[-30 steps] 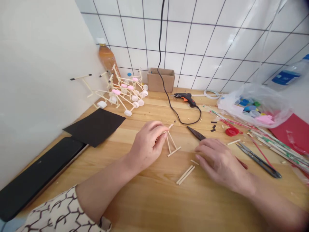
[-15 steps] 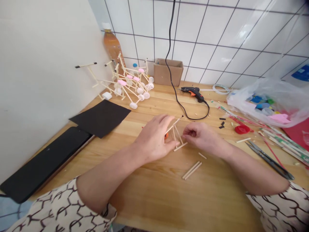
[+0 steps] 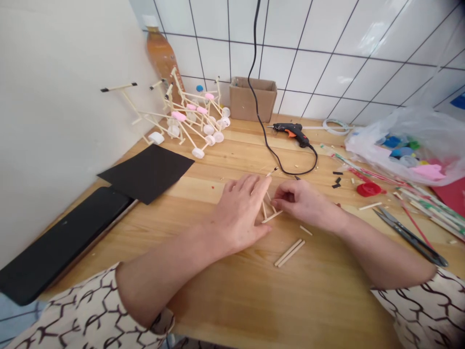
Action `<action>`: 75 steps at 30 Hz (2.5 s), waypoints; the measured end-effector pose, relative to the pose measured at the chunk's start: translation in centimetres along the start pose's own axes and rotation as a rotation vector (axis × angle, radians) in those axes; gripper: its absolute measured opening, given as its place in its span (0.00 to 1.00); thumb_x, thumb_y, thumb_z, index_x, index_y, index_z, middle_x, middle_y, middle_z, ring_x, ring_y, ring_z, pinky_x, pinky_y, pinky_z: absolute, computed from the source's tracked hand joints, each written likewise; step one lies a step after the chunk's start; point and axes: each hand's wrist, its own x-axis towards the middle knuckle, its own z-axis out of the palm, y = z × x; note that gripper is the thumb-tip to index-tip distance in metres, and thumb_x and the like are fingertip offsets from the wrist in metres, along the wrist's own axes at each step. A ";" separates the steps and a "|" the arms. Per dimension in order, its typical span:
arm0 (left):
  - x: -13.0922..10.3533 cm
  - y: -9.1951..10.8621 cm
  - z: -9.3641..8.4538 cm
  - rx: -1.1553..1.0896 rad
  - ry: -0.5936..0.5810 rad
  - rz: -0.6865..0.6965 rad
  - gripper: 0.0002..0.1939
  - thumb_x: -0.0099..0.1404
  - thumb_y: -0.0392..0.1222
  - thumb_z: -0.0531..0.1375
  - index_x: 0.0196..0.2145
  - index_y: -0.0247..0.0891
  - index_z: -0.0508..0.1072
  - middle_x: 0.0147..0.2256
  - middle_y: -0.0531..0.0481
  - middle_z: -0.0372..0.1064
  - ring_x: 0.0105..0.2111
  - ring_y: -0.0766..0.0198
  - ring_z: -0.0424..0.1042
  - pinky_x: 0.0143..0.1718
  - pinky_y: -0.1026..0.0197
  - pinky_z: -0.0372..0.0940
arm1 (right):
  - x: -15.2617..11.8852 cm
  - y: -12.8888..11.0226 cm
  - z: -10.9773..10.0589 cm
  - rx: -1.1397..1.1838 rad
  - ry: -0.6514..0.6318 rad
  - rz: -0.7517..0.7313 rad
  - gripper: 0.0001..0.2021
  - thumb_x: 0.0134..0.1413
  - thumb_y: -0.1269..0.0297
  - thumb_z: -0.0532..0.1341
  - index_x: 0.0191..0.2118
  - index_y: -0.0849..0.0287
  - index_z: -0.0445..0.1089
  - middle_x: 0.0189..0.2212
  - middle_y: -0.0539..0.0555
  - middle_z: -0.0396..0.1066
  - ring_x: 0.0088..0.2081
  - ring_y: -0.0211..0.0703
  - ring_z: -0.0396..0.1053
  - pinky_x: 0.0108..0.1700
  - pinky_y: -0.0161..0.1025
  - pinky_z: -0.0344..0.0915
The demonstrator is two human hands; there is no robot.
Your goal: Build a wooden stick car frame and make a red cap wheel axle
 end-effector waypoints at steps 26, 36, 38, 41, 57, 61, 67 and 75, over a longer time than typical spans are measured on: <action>0.1 -0.2 0.6 0.026 0.045 0.023 0.38 0.54 0.44 0.63 0.59 0.33 0.53 0.55 0.37 0.60 0.55 0.48 0.59 0.53 0.47 0.56 | 0.0 -0.3 -0.1 0.007 -0.027 0.024 0.06 0.48 0.69 0.60 0.23 0.60 0.69 0.18 0.47 0.64 0.21 0.33 0.60 0.25 0.33 0.53; 0.0 -0.2 0.5 0.011 0.046 0.024 0.37 0.54 0.43 0.63 0.58 0.34 0.53 0.55 0.37 0.60 0.56 0.48 0.59 0.53 0.46 0.56 | 0.1 -0.3 -0.1 0.001 -0.023 0.026 0.05 0.48 0.68 0.60 0.23 0.60 0.69 0.19 0.47 0.65 0.22 0.34 0.60 0.25 0.33 0.54; 0.1 -0.1 0.3 0.008 0.052 0.018 0.36 0.54 0.42 0.63 0.58 0.34 0.54 0.55 0.37 0.60 0.56 0.48 0.59 0.53 0.46 0.56 | 0.1 -0.3 -0.1 -0.001 -0.022 0.028 0.05 0.48 0.68 0.60 0.24 0.60 0.69 0.19 0.48 0.66 0.22 0.34 0.61 0.26 0.33 0.54; 0.1 0.1 0.1 0.016 0.087 0.029 0.35 0.55 0.42 0.62 0.57 0.35 0.54 0.55 0.37 0.60 0.56 0.48 0.58 0.53 0.45 0.56 | 0.1 -0.2 -0.1 0.001 -0.023 0.026 0.05 0.48 0.68 0.60 0.24 0.60 0.69 0.20 0.48 0.67 0.23 0.35 0.61 0.26 0.33 0.54; 0.5 1.8 1.4 0.168 0.161 0.072 0.33 0.58 0.39 0.59 0.59 0.31 0.56 0.60 0.32 0.55 0.62 0.43 0.48 0.57 0.37 0.45 | 0.0 -0.2 -0.1 0.062 -0.035 -0.007 0.03 0.47 0.70 0.60 0.28 0.60 0.71 0.24 0.50 0.72 0.27 0.38 0.66 0.29 0.34 0.58; 0.6 1.8 1.5 0.171 0.160 0.065 0.33 0.57 0.37 0.58 0.59 0.30 0.56 0.60 0.33 0.55 0.62 0.43 0.49 0.57 0.36 0.45 | 0.0 -0.3 -0.2 0.076 -0.058 0.002 0.04 0.48 0.71 0.59 0.29 0.60 0.72 0.26 0.51 0.73 0.27 0.38 0.67 0.29 0.34 0.59; 0.7 1.6 1.6 0.180 0.153 0.058 0.32 0.57 0.37 0.57 0.59 0.29 0.56 0.59 0.33 0.56 0.62 0.43 0.49 0.57 0.37 0.46 | 0.1 -0.4 -0.1 0.042 -0.055 0.015 0.03 0.48 0.70 0.59 0.27 0.61 0.71 0.24 0.51 0.72 0.26 0.37 0.65 0.29 0.34 0.57; 0.8 1.6 1.6 0.184 0.155 0.041 0.33 0.56 0.38 0.57 0.59 0.29 0.56 0.58 0.33 0.58 0.61 0.43 0.51 0.57 0.38 0.47 | 0.2 -0.2 -0.1 -0.007 -0.053 0.013 0.03 0.47 0.70 0.59 0.26 0.61 0.70 0.21 0.49 0.68 0.24 0.36 0.62 0.27 0.34 0.55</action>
